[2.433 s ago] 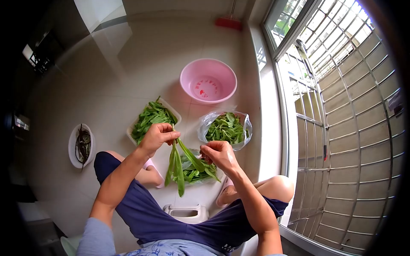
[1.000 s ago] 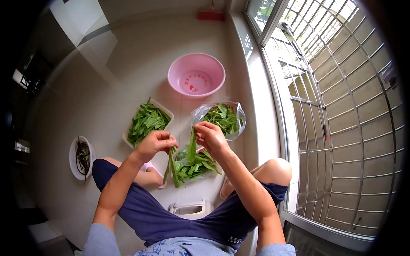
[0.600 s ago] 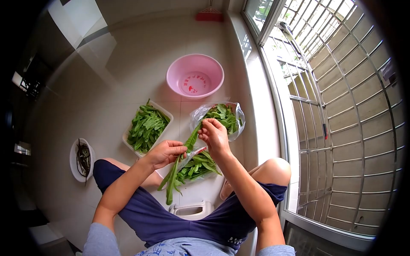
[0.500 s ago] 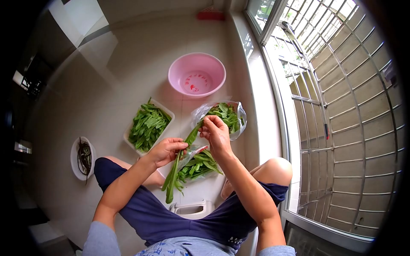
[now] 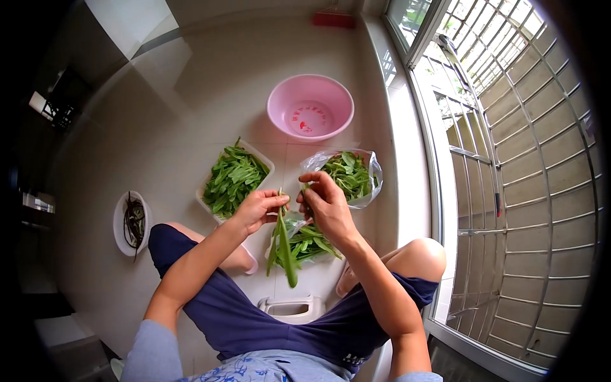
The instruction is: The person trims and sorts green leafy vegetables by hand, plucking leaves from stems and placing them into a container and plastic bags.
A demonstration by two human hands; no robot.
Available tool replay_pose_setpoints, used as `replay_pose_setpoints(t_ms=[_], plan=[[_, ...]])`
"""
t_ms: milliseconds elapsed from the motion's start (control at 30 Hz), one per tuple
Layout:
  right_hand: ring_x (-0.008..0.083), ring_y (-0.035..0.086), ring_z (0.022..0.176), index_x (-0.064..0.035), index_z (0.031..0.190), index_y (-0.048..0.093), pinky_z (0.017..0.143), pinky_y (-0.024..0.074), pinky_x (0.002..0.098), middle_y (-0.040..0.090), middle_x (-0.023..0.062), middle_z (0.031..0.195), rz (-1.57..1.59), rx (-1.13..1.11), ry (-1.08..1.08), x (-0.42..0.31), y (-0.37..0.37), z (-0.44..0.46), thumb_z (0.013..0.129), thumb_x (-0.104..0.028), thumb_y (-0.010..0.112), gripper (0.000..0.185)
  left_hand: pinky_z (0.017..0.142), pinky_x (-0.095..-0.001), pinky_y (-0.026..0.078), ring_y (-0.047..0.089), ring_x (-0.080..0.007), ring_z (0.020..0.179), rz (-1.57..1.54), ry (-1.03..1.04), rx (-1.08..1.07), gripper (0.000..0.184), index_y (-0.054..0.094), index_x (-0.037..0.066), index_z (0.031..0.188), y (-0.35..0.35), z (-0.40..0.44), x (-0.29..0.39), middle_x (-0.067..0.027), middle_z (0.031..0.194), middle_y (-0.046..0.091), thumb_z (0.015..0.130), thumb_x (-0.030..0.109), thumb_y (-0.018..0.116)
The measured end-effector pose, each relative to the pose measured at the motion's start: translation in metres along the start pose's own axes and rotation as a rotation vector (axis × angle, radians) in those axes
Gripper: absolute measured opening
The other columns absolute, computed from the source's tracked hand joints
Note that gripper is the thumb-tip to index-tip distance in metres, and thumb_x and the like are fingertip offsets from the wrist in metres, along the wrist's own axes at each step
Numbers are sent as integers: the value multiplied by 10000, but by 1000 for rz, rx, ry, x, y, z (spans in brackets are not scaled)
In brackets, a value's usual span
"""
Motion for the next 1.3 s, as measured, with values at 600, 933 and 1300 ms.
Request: replay_pose_setpoints(t_ms=[600, 933, 1300], plan=[[24, 281, 425, -14, 891, 552, 381, 211, 168, 428, -46, 557, -120, -203, 577, 54, -5, -1, 785, -160, 518, 183, 560, -233, 446, 539, -111, 601, -228, 62, -181, 109, 566, 51, 805, 6, -13, 22, -27, 684, 566, 750, 145, 560], [35, 256, 424, -7, 903, 531, 366, 186, 159, 485, -2, 644, 378, -352, 584, 47, 10, -7, 796, -171, 485, 202, 483, -239, 423, 546, -115, 594, -295, 173, -419, 138, 570, 58, 821, 9, -18, 29, -38, 704, 581, 786, 175, 505], [30, 279, 428, -84, 626, 501, 387, 198, 172, 344, -55, 518, 78, -271, 438, 37, 15, -5, 743, -106, 528, 122, 737, -250, 402, 537, -127, 649, -239, 206, -629, 129, 545, 23, 802, 10, -17, 35, -49, 683, 564, 775, 145, 514]])
Point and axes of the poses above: each hand's wrist, its own z-axis towards the middle knuckle, its own y-axis out of the palm, x = y × z, the point moved 3 cm from there along z, towards the middle knuckle
